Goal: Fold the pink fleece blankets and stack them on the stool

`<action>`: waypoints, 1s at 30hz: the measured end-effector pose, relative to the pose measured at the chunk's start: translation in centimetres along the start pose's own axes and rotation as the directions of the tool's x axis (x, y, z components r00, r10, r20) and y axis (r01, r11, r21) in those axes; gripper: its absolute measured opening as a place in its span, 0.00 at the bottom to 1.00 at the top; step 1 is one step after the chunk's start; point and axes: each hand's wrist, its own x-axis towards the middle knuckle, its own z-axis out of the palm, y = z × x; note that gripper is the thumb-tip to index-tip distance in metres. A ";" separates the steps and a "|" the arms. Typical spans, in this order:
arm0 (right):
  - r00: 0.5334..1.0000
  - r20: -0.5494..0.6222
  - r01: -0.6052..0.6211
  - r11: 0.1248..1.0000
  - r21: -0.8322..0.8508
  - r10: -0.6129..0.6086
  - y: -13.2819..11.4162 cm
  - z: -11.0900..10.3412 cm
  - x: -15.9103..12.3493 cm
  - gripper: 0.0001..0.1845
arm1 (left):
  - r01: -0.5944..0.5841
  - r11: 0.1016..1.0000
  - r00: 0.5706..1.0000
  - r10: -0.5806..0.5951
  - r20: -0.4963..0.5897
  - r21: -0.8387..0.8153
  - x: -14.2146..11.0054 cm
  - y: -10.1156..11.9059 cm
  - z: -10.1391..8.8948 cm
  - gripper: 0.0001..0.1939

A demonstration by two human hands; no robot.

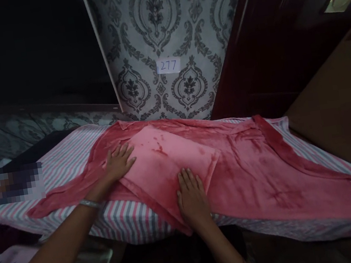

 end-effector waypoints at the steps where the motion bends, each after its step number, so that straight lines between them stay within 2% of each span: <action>1: 1.000 -0.003 -0.007 1.000 0.009 0.007 -0.1 -0.1 -0.1 0.32 | 0.030 0.999 1.000 -0.030 -0.008 -0.020 0.2 -0.9 0.1 0.30; 5: 0.998 -0.063 -0.025 0.995 0.101 0.031 0.3 0.0 -1.0 0.31 | 0.117 0.990 0.993 -0.119 -0.014 -0.077 1.0 -3.1 -0.2 0.31; 7: 0.992 -0.125 0.006 0.976 0.216 0.022 0.9 0.2 -1.8 0.29 | 0.128 0.990 0.990 -0.132 -0.055 -0.064 1.2 -2.4 -1.0 0.32; 8: 0.985 -0.170 0.029 0.955 0.295 0.022 1.3 0.2 -2.2 0.29 | 0.122 0.991 0.989 -0.125 -0.079 -0.050 1.1 -1.4 -1.6 0.33; 10: 0.955 -0.285 0.066 0.878 0.474 0.082 2.0 -0.2 -3.0 0.27 | 0.059 0.998 0.994 -0.061 -0.095 -0.026 0.4 2.0 -2.6 0.32; 12: 0.899 -0.377 0.077 0.764 0.640 0.225 2.3 -1.2 -3.5 0.25 | -0.124 0.992 0.991 0.121 -0.059 -0.036 -1.0 6.7 -3.2 0.30; 14: 0.837 -0.402 0.085 0.637 0.766 0.371 2.3 -2.5 -3.6 0.25 | -0.369 0.925 0.928 0.371 0.008 -0.090 -2.9 11.7 -3.0 0.29; 15: 0.817 -0.395 0.096 0.578 0.811 0.419 2.2 -3.1 -3.5 0.26 | -0.447 0.887 0.890 0.454 0.036 -0.118 -3.9 14.0 -2.7 0.30; 17: 0.806 -0.360 0.118 0.469 0.875 0.469 2.0 -3.8 -3.2 0.26 | -0.536 0.829 0.830 0.552 0.081 -0.161 -5.9 17.6 -1.4 0.32; 19: 0.825 -0.300 0.114 0.378 0.919 0.479 1.9 -3.7 -2.9 0.27 | -0.586 0.792 0.791 0.605 0.093 -0.171 -7.5 19.7 0.0 0.35; 21: 0.844 -0.236 0.084 0.317 0.945 0.481 1.9 -3.2 -2.8 0.29 | -0.598 0.787 0.786 0.613 0.078 -0.155 -8.6 20.5 1.1 0.37; 23: 0.848 -0.204 0.055 0.302 0.952 0.489 1.8 -2.8 -2.7 0.30 | -0.587 0.796 0.799 0.599 0.055 -0.146 -9.1 20.4 1.5 0.38; 28: 0.850 -0.255 0.060 0.397 0.916 0.460 0.3 -3.6 -1.7 0.31 | -0.566 0.805 0.813 0.580 0.039 -0.179 -8.7 19.2 0.7 0.35; 30: 0.850 -0.267 0.061 0.418 0.906 0.455 -0.6 -3.6 -1.0 0.31 | -0.580 0.796 0.805 0.592 0.024 -0.172 -8.7 19.1 0.6 0.33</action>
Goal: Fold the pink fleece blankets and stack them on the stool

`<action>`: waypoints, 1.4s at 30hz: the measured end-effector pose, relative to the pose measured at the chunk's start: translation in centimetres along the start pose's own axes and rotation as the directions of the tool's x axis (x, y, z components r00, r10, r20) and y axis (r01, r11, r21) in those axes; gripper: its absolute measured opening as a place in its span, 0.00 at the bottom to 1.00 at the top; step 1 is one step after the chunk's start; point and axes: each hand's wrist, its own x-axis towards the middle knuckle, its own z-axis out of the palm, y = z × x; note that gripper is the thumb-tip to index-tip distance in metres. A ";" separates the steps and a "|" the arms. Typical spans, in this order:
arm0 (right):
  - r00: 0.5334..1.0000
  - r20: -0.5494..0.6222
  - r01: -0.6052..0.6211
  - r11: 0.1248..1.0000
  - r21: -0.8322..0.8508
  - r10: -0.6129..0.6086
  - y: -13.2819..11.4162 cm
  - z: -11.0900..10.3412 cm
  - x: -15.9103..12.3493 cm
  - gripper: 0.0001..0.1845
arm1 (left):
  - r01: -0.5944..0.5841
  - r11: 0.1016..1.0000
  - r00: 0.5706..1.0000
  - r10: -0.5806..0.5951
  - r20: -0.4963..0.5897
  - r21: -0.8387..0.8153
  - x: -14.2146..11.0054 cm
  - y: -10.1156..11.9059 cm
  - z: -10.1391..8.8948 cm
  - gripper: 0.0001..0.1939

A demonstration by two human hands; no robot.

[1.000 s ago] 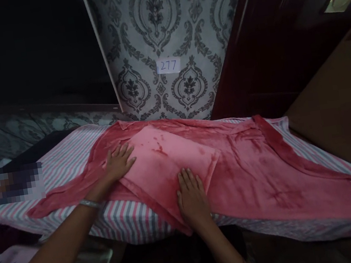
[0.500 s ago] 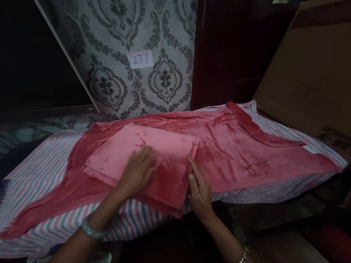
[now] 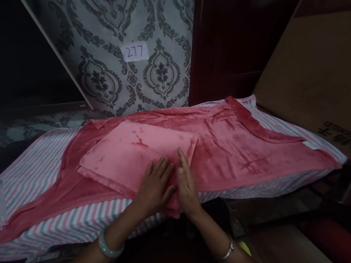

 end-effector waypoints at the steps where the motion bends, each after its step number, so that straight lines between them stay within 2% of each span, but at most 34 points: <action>1: 1.000 -0.001 0.000 1.000 -0.017 0.000 0.1 0.6 0.0 0.31 | -0.025 1.000 1.000 0.025 0.000 0.007 -0.1 0.1 0.2 0.33; 3: 1.000 0.005 0.013 0.995 -0.097 -0.013 1.1 1.5 -0.3 0.32 | -0.080 0.996 0.997 0.080 0.005 0.026 -0.3 0.3 0.8 0.34; 5: 0.998 0.025 0.058 0.968 -0.243 -0.053 2.7 1.9 -0.7 0.31 | -0.086 0.995 0.996 0.087 -0.013 0.052 -0.5 0.5 1.4 0.35; 8: 0.986 0.079 0.165 0.874 -0.457 -0.145 4.8 1.7 -1.4 0.31 | -0.052 0.996 0.998 0.054 -0.022 0.066 -0.6 0.5 1.8 0.32; 12: 0.960 0.177 0.281 0.749 -0.601 -0.218 5.6 0.9 -1.7 0.32 | -0.026 0.998 1.000 0.025 0.013 0.055 -0.9 -0.9 1.3 0.27; 15: 0.944 0.220 0.330 0.682 -0.653 -0.246 5.4 0.8 -1.7 0.34 | 0.052 0.994 0.998 -0.050 -0.025 0.092 -2.2 -3.4 0.7 0.27; 18: 0.935 0.259 0.354 0.649 -0.673 -0.241 5.3 0.8 -1.8 0.35 | 0.198 0.968 0.979 -0.188 -0.076 0.155 -4.5 -7.2 -0.2 0.27; 22: 0.943 0.273 0.331 0.638 -0.695 -0.192 4.9 0.4 -1.8 0.34 | 0.418 0.883 0.908 -0.402 -0.117 0.213 -7.4 -12.5 -2.1 0.28; 24: 0.945 0.297 0.311 0.640 -0.703 -0.134 4.3 0.0 -1.2 0.34 | 0.496 0.844 0.868 -0.474 -0.151 0.204 -7.8 -13.9 -3.2 0.29; 26: 0.942 0.327 0.301 0.642 -0.705 -0.083 3.2 -0.2 -0.1 0.32 | 0.512 0.843 0.858 -0.489 -0.161 0.167 -6.8 -14.0 -4.2 0.29; 27: 0.937 0.343 0.306 0.645 -0.700 -0.072 2.5 -0.1 0.6 0.31 | 0.486 0.863 0.872 -0.467 -0.147 0.141 -5.8 -13.5 -4.6 0.29; 30: 0.913 0.403 0.343 0.661 -0.667 -0.068 0.6 0.9 2.5 0.26 | 0.290 0.957 0.956 -0.289 -0.042 0.025 -1.4 -10.8 -5.1 0.27; 32: 0.893 0.450 0.357 0.652 -0.669 -0.028 0.0 2.1 2.9 0.26 | 0.162 0.985 0.987 -0.162 0.004 -0.061 1.7 -9.0 -4.7 0.27; 35: 0.862 0.505 0.386 0.585 -0.713 0.046 0.2 3.5 2.4 0.27 | 0.094 0.992 0.995 -0.089 0.055 -0.087 5.1 -7.9 -3.1 0.27; 39: 0.840 0.539 0.428 0.533 -0.729 0.063 1.2 3.8 1.5 0.27 | 0.087 0.996 0.994 -0.087 0.062 0.008 6.1 -9.8 -0.6 0.29; 42: 0.833 0.550 0.438 0.529 -0.727 0.066 1.5 3.4 1.4 0.28 | 0.150 0.984 0.988 -0.152 0.017 0.092 5.4 -12.7 -0.4 0.30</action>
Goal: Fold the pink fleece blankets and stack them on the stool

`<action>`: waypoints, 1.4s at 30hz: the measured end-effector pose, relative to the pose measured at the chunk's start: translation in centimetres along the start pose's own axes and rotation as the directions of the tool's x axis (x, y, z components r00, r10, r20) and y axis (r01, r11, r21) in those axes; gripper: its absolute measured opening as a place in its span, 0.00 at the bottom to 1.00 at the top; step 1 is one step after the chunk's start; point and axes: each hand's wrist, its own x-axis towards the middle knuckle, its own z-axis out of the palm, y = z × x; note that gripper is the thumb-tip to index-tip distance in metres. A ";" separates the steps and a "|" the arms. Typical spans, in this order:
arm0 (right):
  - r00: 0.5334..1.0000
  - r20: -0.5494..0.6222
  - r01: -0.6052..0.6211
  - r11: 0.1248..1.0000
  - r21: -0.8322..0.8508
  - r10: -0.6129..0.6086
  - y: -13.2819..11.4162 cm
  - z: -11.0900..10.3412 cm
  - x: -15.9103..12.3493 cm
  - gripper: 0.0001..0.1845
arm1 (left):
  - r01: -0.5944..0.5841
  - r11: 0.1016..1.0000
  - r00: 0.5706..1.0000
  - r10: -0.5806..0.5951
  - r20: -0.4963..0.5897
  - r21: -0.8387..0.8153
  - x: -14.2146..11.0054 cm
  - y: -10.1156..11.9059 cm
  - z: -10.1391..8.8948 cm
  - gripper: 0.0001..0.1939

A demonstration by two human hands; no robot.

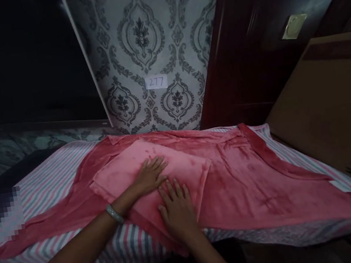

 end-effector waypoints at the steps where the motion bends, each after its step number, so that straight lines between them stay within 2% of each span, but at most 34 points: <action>1: 1.000 -0.004 0.002 1.000 -0.001 -0.002 0.1 0.0 0.0 0.28 | 0.054 0.998 0.999 -0.054 0.002 0.024 -0.2 -1.2 -0.2 0.30; 3: 1.000 -0.024 0.006 1.000 -0.005 -0.006 0.2 0.1 0.0 0.28 | 0.182 0.981 0.983 -0.184 0.023 0.066 -0.7 -3.9 -1.2 0.31; 5: 0.999 -0.046 0.010 1.000 -0.013 -0.010 0.2 0.2 0.0 0.28 | 0.312 0.944 0.946 -0.319 0.058 0.107 -1.2 -6.5 -2.3 0.31; 8: 0.998 -0.057 0.011 1.000 -0.025 -0.012 0.1 0.4 -0.1 0.28 | 0.486 0.863 0.860 -0.500 0.104 0.135 -2.2 -9.6 -3.7 0.33; 10: 0.999 -0.051 0.007 1.000 -0.022 -0.008 0.1 0.4 -0.2 0.28 | 0.572 0.814 0.804 -0.581 0.125 0.106 -2.9 -10.7 -4.0 0.34; 12: 0.999 -0.047 0.002 1.000 -0.016 -0.002 0.0 0.4 -0.2 0.28 | 0.598 0.798 0.793 -0.602 0.089 0.074 -3.3 -11.0 -4.0 0.35; 16: 0.998 -0.054 -0.009 1.000 -0.001 0.009 0.0 0.2 -0.1 0.28 | 0.589 0.803 0.808 -0.589 -0.034 0.090 -3.7 -10.7 -3.5 0.35; 23: 1.000 -0.016 0.003 1.000 0.005 -0.003 -0.5 -1.0 -1.0 0.27 | 0.619 0.784 0.783 -0.621 0.045 0.050 -3.0 -10.7 -3.8 0.36; 26: 0.995 0.022 0.102 0.995 -0.005 -0.102 -1.1 -1.3 -2.8 0.30 | 0.592 0.805 0.803 -0.593 0.058 0.021 -3.3 -10.7 -4.1 0.36; 30: 0.972 0.008 0.235 0.971 -0.047 -0.235 -1.0 -0.6 -5.8 0.41 | 0.436 0.897 0.900 -0.437 -0.002 0.070 -5.9 -10.5 -4.4 0.33; 33: 0.963 -0.055 0.257 0.960 -0.108 -0.264 -0.5 0.8 -7.0 0.42 | 0.269 0.959 0.961 -0.274 0.040 0.092 -9.3 -11.1 -4.5 0.33; 38: 0.955 -0.141 0.238 0.958 -0.159 -0.261 0.1 1.9 -7.0 0.45 | 0.109 0.993 0.989 -0.113 0.098 0.049 -14.3 -13.0 -4.8 0.42; 42: 0.942 -0.142 0.288 0.949 -0.129 -0.305 0.4 0.7 -7.1 0.49 | 0.068 0.997 0.994 -0.071 0.080 0.042 -15.6 -13.4 -5.4 0.39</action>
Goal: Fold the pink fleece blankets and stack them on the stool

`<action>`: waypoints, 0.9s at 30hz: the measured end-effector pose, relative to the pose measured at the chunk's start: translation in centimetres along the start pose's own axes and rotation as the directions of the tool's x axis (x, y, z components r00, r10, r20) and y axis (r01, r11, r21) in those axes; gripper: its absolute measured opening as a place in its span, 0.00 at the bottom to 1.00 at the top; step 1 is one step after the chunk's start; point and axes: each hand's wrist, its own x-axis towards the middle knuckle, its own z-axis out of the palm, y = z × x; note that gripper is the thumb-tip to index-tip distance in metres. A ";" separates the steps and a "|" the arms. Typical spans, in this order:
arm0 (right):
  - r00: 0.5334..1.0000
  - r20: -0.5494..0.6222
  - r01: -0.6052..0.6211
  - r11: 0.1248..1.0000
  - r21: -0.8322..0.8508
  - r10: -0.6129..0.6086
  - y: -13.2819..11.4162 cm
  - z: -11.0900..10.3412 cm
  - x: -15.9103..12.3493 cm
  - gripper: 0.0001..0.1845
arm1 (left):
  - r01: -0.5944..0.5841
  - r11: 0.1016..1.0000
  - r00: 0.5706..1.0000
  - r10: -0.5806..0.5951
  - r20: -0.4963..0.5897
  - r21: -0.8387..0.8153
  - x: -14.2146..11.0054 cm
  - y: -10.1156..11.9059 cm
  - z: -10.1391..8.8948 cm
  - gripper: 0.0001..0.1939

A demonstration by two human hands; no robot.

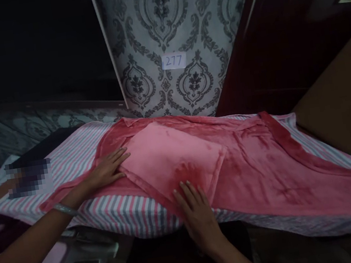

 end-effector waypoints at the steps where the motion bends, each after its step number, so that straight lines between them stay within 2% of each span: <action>1: 1.000 -0.005 -0.003 1.000 -0.002 0.003 0.1 -0.3 -0.1 0.49 | -0.006 1.000 1.000 0.006 -0.004 0.004 0.0 0.0 -0.1 0.37; 3: 0.999 -0.016 -0.030 0.999 -0.026 0.030 0.3 -0.7 -0.4 0.50 | -0.004 1.000 1.000 0.004 -0.003 0.015 0.1 0.1 -0.2 0.34; 6: 0.998 -0.038 -0.058 0.997 -0.061 0.055 0.6 -0.8 -1.0 0.49 | 0.037 0.999 0.999 -0.036 -0.011 0.034 0.4 0.3 0.0 0.35; 9: 0.996 -0.065 -0.056 0.998 -0.024 0.054 1.4 -1.3 -0.6 0.44 | 0.073 0.997 0.995 -0.071 -0.072 0.026 0.8 0.5 0.4 0.32; 11: 0.994 -0.090 -0.056 0.998 0.036 0.059 2.5 -2.5 0.6 0.41 | 0.079 0.997 0.986 -0.080 -0.147 -0.013 1.3 0.5 0.3 0.29; 14: 0.987 -0.142 -0.057 0.989 0.135 0.076 4.8 -5.9 3.4 0.37 | 0.086 0.993 0.954 -0.104 -0.281 -0.075 2.6 0.7 -1.0 0.25; 17: 0.964 -0.227 -0.086 0.970 0.226 0.138 7.8 -10.7 6.6 0.32 | 0.087 0.992 0.905 -0.116 -0.409 -0.090 4.4 1.4 -4.4 0.23; 20: 0.917 -0.313 -0.146 0.939 0.313 0.247 11.0 -15.8 9.6 0.26 | 0.078 0.989 0.840 -0.135 -0.525 -0.128 5.9 3.0 -9.5 0.22; 22: 0.892 -0.303 -0.193 0.888 0.418 0.336 12.7 -18.9 11.2 0.21 | 0.075 0.980 0.797 -0.170 -0.580 -0.184 6.7 4.4 -13.3 0.22; 25: 0.837 -0.247 -0.233 0.728 0.645 0.487 14.7 -22.4 13.2 0.20 | 0.072 0.945 0.744 -0.264 -0.613 -0.319 7.4 6.1 -18.4 0.22; 27: 0.793 -0.174 -0.250 0.571 0.782 0.585 15.8 -23.2 14.3 0.24 | 0.075 0.905 0.730 -0.335 -0.595 -0.418 7.9 6.4 -20.7 0.23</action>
